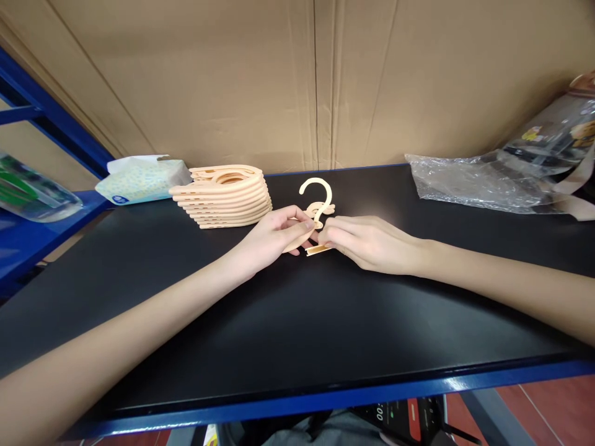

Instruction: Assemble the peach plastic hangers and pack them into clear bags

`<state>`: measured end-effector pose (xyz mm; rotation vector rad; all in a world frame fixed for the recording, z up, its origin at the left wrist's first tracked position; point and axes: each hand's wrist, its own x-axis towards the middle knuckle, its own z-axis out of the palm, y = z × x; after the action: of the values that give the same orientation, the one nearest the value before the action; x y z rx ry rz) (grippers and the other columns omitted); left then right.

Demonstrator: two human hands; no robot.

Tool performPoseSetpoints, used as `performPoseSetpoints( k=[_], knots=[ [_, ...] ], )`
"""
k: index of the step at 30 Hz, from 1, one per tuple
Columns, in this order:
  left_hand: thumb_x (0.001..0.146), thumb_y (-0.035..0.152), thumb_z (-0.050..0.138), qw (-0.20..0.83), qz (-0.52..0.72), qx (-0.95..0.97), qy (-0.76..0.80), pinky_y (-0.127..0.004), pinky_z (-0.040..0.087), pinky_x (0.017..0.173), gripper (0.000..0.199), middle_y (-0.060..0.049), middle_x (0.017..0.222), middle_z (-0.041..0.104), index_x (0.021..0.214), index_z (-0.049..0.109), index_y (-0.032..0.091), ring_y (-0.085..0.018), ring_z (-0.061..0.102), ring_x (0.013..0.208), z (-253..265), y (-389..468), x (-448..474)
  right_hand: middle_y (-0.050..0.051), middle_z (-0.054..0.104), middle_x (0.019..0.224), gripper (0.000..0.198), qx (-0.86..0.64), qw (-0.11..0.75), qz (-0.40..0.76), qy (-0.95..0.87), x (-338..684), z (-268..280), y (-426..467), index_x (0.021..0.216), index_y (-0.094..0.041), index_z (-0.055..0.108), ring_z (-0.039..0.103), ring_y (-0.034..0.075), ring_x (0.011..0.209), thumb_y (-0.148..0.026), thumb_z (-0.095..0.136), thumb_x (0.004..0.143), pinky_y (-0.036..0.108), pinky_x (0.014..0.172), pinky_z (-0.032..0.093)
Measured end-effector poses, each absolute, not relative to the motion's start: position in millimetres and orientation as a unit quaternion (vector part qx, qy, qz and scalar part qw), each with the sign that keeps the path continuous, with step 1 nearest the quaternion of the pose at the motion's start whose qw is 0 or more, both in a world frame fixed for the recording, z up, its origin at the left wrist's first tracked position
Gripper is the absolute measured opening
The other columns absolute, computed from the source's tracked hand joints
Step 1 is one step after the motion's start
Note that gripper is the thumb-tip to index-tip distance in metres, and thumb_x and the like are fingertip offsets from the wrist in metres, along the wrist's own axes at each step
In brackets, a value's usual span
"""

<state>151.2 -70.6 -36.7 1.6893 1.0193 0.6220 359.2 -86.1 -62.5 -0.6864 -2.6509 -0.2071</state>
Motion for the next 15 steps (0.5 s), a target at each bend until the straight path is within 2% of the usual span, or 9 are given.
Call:
performPoseSetpoints(
  k=[5,9,12,15],
  knots=[
    [0.089,0.031,0.049,0.478,0.261,0.714,0.441,-0.018,0.041,0.051,0.015,0.003,0.067,0.053,0.084,0.051,0.017,-0.008,0.049,0.057,-35.9,-73.0,155.9,0.005,0.064,0.101,0.021,-0.282,0.195,-0.074,-0.936,361.9,-65.6,-86.3,0.106,-0.02,0.05,0.058,0.014,0.077,-0.012,0.034,0.095,0.023,0.056,0.037],
    [0.09,0.034,0.048,0.461,0.247,0.728,0.443,-0.017,0.035,0.046,0.021,0.004,0.06,0.045,0.078,0.052,0.017,-0.007,0.042,0.05,-37.2,-72.3,156.6,0.0,0.069,0.09,0.018,-0.363,0.183,-0.075,-0.911,362.3,-66.1,-87.1,0.105,-0.023,0.052,0.056,0.012,0.06,-0.02,0.037,0.095,0.022,0.049,0.029],
    [0.09,0.039,0.05,0.462,0.241,0.744,0.418,-0.017,0.037,0.047,0.028,0.003,0.064,0.049,0.075,0.055,0.016,-0.007,0.045,0.053,-39.0,-69.8,154.7,-0.001,0.066,0.072,0.024,-0.419,0.182,-0.066,-0.887,359.2,-62.8,-87.5,0.106,-0.023,0.055,0.051,0.011,0.049,-0.031,0.034,0.098,0.023,0.046,0.023],
    [0.088,0.038,0.054,0.462,0.235,0.748,0.414,-0.017,0.042,0.052,0.025,0.0,0.075,0.059,0.08,0.062,0.016,-0.008,0.053,0.061,-39.4,-68.0,152.8,-0.001,0.059,0.06,0.04,-0.439,0.175,-0.054,-0.88,356.7,-59.4,-86.8,0.092,-0.019,0.059,0.046,0.011,0.044,-0.044,0.028,0.099,0.024,0.046,0.021]
  ],
)
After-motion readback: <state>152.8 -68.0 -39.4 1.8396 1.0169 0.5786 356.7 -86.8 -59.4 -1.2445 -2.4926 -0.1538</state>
